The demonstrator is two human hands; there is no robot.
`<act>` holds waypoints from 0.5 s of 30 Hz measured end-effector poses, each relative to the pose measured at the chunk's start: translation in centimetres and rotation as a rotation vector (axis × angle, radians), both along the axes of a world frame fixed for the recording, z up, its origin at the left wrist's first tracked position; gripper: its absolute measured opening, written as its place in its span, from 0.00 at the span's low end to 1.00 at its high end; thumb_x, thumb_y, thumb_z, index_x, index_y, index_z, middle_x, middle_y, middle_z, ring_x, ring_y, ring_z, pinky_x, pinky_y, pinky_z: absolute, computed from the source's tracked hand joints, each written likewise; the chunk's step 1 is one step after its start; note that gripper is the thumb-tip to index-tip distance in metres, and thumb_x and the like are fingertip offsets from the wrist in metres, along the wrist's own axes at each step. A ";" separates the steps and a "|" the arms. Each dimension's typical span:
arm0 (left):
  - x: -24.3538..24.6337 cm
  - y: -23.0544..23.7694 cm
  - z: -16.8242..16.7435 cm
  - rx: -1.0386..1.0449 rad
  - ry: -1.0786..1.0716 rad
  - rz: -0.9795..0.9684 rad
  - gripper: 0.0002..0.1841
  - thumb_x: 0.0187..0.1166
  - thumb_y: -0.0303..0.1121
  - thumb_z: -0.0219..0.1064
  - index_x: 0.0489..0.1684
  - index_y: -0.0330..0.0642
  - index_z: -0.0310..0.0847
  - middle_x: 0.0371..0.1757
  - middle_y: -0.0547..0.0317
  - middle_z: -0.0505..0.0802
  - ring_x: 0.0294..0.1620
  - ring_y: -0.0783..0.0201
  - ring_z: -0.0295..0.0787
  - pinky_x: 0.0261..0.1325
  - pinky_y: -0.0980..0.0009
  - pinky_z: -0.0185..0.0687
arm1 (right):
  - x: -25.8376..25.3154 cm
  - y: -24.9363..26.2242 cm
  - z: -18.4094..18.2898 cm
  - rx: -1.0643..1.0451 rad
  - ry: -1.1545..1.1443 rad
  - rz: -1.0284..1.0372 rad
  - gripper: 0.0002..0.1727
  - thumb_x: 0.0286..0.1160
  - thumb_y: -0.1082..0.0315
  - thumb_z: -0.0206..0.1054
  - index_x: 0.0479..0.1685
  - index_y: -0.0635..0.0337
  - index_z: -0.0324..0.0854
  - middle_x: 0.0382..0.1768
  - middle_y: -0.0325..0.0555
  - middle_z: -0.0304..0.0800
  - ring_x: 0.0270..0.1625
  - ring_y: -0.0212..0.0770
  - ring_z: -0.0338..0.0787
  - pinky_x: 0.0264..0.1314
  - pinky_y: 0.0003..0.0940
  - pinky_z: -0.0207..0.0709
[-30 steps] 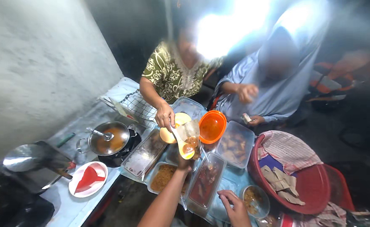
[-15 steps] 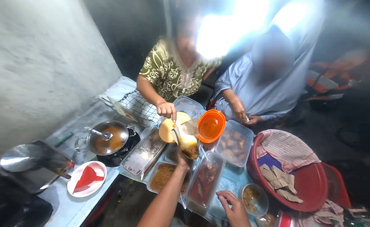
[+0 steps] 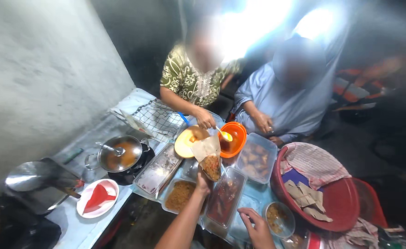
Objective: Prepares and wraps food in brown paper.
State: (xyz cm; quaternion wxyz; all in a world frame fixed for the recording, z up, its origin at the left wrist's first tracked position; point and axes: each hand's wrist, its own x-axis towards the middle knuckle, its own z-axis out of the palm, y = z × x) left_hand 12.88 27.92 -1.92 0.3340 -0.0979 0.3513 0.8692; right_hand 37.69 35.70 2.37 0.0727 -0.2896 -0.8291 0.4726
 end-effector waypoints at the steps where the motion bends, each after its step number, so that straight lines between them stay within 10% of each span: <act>1: 0.7 -0.2 1.0 -0.013 -0.002 -0.019 0.38 0.91 0.59 0.19 0.72 0.46 0.71 0.51 0.53 0.92 0.50 0.60 0.91 0.49 0.59 0.90 | -0.3 0.1 0.2 0.019 0.052 -0.010 0.17 0.85 0.58 0.63 0.61 0.54 0.91 0.61 0.41 0.93 0.59 0.32 0.93 0.61 0.30 0.90; 9: 7.5 0.7 13.5 0.096 0.143 -0.112 0.39 0.91 0.61 0.22 0.70 0.46 0.75 0.55 0.51 0.94 0.57 0.59 0.92 0.57 0.57 0.91 | -5.8 -0.7 5.4 0.368 0.653 -0.089 0.46 0.65 0.40 0.79 0.81 0.59 0.74 0.79 0.53 0.75 0.81 0.44 0.75 0.81 0.38 0.76; 15: 11.6 0.9 19.5 0.025 0.138 -0.133 0.36 0.91 0.61 0.28 0.70 0.46 0.76 0.55 0.51 0.93 0.58 0.59 0.91 0.60 0.57 0.89 | -6.4 -1.0 9.3 0.389 0.864 -0.188 0.39 0.76 0.46 0.70 0.80 0.64 0.71 0.81 0.58 0.72 0.83 0.46 0.74 0.86 0.40 0.71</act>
